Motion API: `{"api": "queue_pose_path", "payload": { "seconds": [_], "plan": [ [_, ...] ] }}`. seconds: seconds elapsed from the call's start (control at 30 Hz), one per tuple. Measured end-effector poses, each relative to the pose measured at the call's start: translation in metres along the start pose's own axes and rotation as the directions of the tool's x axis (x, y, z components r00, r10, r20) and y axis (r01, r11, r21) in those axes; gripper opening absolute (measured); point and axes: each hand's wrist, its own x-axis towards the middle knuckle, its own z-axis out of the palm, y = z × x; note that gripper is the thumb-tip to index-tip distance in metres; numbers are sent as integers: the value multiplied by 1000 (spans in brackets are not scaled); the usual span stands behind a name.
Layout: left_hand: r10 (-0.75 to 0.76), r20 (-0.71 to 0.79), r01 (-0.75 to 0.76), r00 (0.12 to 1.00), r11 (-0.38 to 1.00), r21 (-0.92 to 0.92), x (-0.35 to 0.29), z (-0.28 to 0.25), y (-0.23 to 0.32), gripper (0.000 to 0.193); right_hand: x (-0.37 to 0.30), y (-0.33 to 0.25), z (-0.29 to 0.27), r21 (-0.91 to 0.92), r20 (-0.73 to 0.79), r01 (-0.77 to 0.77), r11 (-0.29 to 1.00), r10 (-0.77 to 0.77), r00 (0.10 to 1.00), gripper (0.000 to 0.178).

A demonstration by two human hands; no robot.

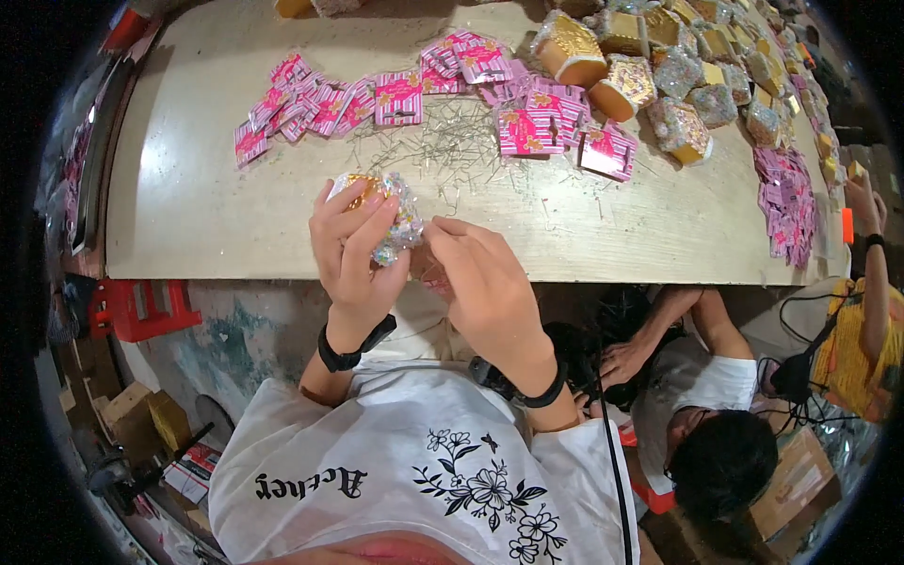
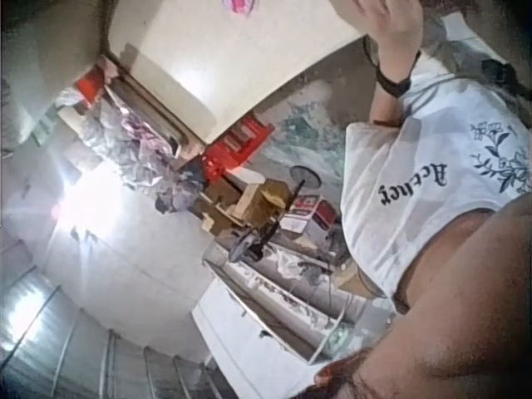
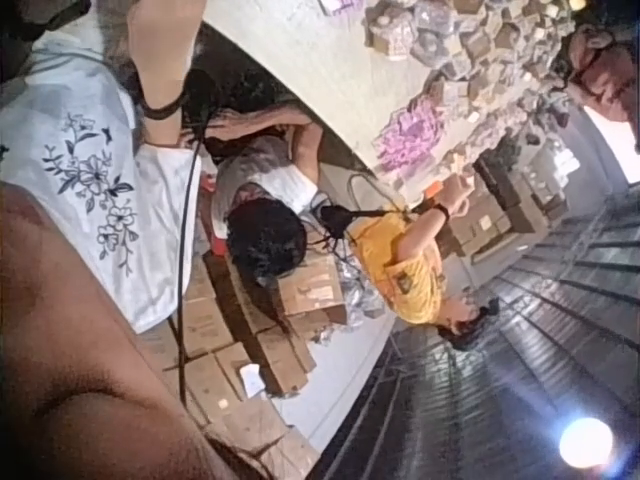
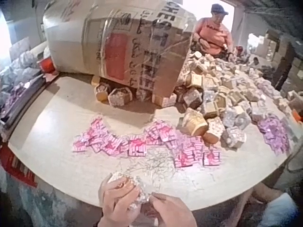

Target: Packing small pink packets into a larger sequin-covered container at a workstation.

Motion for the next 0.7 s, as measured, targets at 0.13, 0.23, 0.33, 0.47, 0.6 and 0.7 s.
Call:
{"api": "queue_pose_path", "payload": {
  "seconds": [0.13,0.23,0.33,0.47,0.6,0.7],
  "plan": [
    [59,69,-48,996,988,-144,5,-4,3,54,6,13,-32,219,139,-71,973,40,989,33],
    [126,102,-112,987,985,-132,-4,-4,3,50,4,35,-23,542,231,-249,803,142,962,14],
    [94,74,-90,993,994,-56,-9,-3,1,42,7,38,-16,529,292,-317,787,181,939,26],
    [92,91,-89,992,996,-29,-3,-2,9,42,12,24,-13,565,189,-191,803,99,977,56],
    [89,9,-89,996,995,33,-3,-1,9,74,18,23,-17,459,267,-103,882,-26,963,66],
    [106,-32,-102,994,990,100,7,-3,15,82,43,32,-44,439,343,-55,897,-111,933,66]
  ]
}}
